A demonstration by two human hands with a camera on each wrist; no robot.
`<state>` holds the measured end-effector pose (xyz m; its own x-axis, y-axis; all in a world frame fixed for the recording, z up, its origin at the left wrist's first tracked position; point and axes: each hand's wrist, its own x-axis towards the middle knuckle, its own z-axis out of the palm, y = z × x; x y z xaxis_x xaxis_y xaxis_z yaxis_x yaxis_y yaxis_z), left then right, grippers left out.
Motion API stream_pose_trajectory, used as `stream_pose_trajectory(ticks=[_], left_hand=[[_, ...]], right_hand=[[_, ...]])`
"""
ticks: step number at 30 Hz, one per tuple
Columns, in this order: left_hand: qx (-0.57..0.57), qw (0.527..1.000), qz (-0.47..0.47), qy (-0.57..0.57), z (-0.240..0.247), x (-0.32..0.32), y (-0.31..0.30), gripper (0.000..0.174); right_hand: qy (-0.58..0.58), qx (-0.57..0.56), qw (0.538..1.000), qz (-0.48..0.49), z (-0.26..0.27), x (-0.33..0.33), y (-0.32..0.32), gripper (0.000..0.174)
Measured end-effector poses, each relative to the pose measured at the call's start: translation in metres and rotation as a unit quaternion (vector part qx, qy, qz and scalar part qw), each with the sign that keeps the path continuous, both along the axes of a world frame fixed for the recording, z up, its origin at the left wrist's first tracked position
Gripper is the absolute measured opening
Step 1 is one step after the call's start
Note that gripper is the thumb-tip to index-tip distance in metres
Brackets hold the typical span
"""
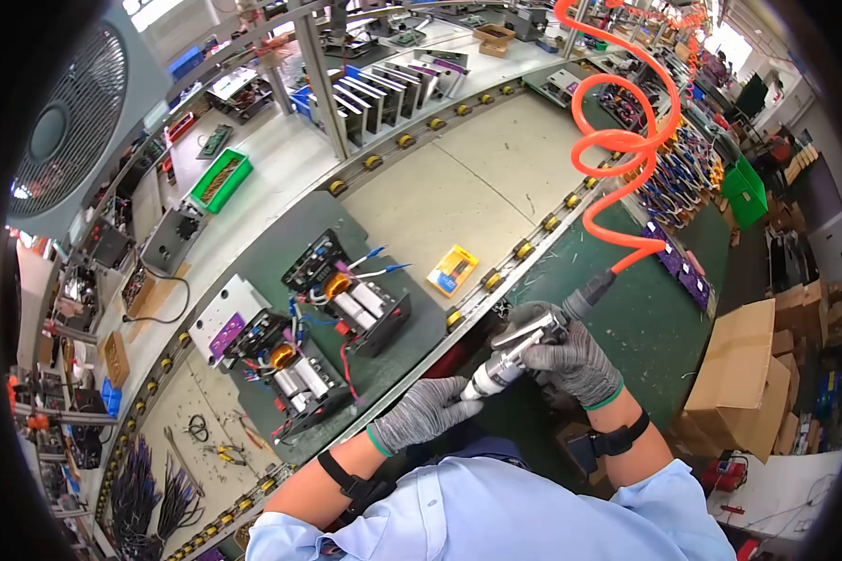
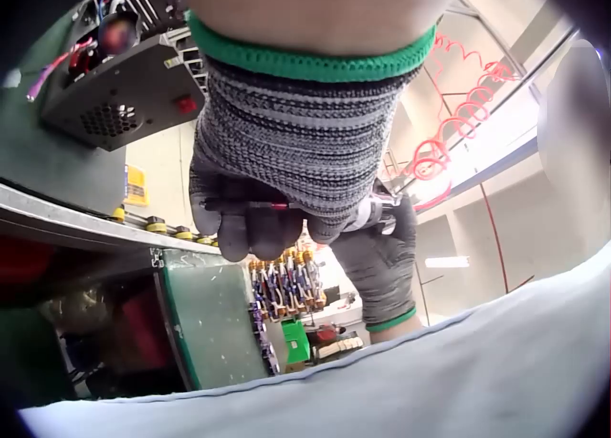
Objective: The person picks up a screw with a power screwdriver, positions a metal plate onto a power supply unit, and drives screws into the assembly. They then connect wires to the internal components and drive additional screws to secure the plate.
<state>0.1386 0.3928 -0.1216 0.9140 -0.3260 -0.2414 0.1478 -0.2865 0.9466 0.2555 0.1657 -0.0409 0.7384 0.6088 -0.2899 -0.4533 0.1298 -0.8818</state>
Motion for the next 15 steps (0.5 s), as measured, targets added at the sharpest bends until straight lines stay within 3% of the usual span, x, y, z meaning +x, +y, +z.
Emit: stream_pose_trajectory(ticks=[3, 5, 7, 10, 11, 13, 15], left_hand=[[-0.038, 0.999, -0.031, 0.002, -0.011, 0.023, -0.015, 0.035], [-0.034, 0.999, -0.006, 0.036, -0.016, 0.042, -0.024, 0.036], [0.090, 0.992, -0.069, 0.060, -0.009, 0.072, -0.024, 0.050], [0.219, 0.973, 0.015, -0.074, -0.045, 0.078, -0.019, 0.058], [0.221, 0.972, 0.015, -0.073, -0.046, 0.072, -0.014, 0.058], [0.064, 0.990, 0.121, 0.036, -0.041, 0.052, 0.000, 0.053], [0.095, 0.984, 0.141, 0.062, -0.027, 0.024, 0.018, 0.048]], right_hand=[[-0.014, -0.002, 0.998, 0.062, -0.006, 0.026, -0.031, 0.056], [-0.008, -0.003, 0.999, 0.046, -0.011, 0.036, -0.038, 0.056], [-0.036, -0.110, 0.993, 0.001, -0.011, 0.045, -0.039, 0.054], [-0.074, -0.157, 0.984, -0.025, -0.052, 0.057, -0.040, 0.050], [-0.082, -0.177, 0.980, -0.030, -0.077, 0.064, -0.043, 0.049], [-0.104, -0.230, 0.967, -0.031, -0.118, 0.073, -0.039, 0.047], [-0.117, -0.353, 0.926, -0.067, -0.161, 0.080, -0.032, 0.034]])
